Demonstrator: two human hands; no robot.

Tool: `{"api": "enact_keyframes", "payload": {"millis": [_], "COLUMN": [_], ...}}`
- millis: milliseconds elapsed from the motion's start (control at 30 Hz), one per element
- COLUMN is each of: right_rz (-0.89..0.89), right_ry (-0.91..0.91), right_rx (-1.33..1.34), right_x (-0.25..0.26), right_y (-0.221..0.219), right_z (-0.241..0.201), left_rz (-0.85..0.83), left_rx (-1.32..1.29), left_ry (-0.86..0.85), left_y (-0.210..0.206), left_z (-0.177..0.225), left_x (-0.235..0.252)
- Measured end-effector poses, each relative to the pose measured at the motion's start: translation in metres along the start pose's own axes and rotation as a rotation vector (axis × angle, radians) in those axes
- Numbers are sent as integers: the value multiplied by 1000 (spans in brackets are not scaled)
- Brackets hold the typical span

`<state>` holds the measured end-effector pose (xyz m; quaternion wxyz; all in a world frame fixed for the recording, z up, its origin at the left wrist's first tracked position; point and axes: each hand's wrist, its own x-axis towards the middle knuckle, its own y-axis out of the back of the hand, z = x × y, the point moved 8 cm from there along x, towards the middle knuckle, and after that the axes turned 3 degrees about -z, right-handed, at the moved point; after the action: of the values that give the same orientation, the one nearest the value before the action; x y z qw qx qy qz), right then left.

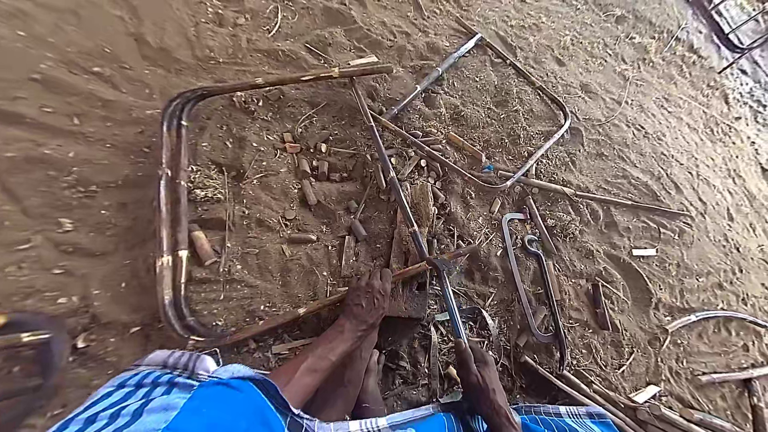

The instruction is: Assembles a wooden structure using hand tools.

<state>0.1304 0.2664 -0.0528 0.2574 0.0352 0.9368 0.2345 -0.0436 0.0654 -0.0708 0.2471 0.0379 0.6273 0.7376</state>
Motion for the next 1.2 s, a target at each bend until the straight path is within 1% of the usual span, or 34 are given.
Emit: {"api": "enact_keyframes", "payload": {"millis": [133,167,267,300,400,433,467,500,533,567,600,633,700,733,767,800,833,867,900,933,967,1000,1067,1100,1133,1167,1200], "right_rz": [48,51,35,45,90,105,106,68,-16,-38,-14,42,156,188,205,198,152,36,-55,-83,-56,9,140,182,197,168,57], "right_ry": [157,164,100,126,345,389,354,206,1,-104,-109,-18,319,470,556,541,396,144,-57,-144,-104,32,413,536,542,422,163], "right_rx": [5,0,-34,-15,119,95,13,-95,-170,-189,-171,-116,72,111,94,27,-98,-196,-212,-185,-137,-65,90,119,92,-57,-184], "right_x": [-6,-4,0,-1,-13,-13,-8,-1,8,14,17,14,-9,-17,-20,-17,-8,4,12,13,11,0,-23,-24,-17,-7,5], "right_y": [2,2,3,5,10,10,7,4,3,5,11,18,28,32,32,27,21,16,16,20,27,34,45,45,40,33,29], "right_z": [-15,-15,-11,-17,-40,-39,-30,-14,0,4,-5,-23,-60,-70,-70,-57,-36,-14,-1,-5,-22,-45,-77,-75,-57,-34,-12], "left_rz": [124,130,101,82,62,62,61,38,18,9,-9,-49,-142,-162,-166,-192,-220,-232,-230,-232,-233,-267,-271,-265,-261,-260,-268], "left_rx": [-20,-19,-14,-2,26,31,35,27,13,5,2,2,9,15,25,32,33,31,25,17,9,-3,-8,0,2,4,0], "left_ry": [-16,-12,-2,6,21,18,13,12,13,10,10,19,31,29,24,30,38,45,52,54,57,68,61,56,56,60,73], "left_y": [0,-1,0,0,-3,-3,-3,-3,-3,-1,1,2,-2,-4,-3,-2,0,0,1,2,3,1,-5,-3,-1,0,2], "left_z": [-1,-1,2,2,0,0,0,1,2,2,-1,-3,-3,0,1,2,2,2,2,1,-1,-3,1,3,4,3,2], "left_x": [-5,-5,-5,-4,-5,-5,-4,-4,-3,-1,1,4,0,0,1,2,3,5,7,8,11,10,4,7,8,7,6]}}
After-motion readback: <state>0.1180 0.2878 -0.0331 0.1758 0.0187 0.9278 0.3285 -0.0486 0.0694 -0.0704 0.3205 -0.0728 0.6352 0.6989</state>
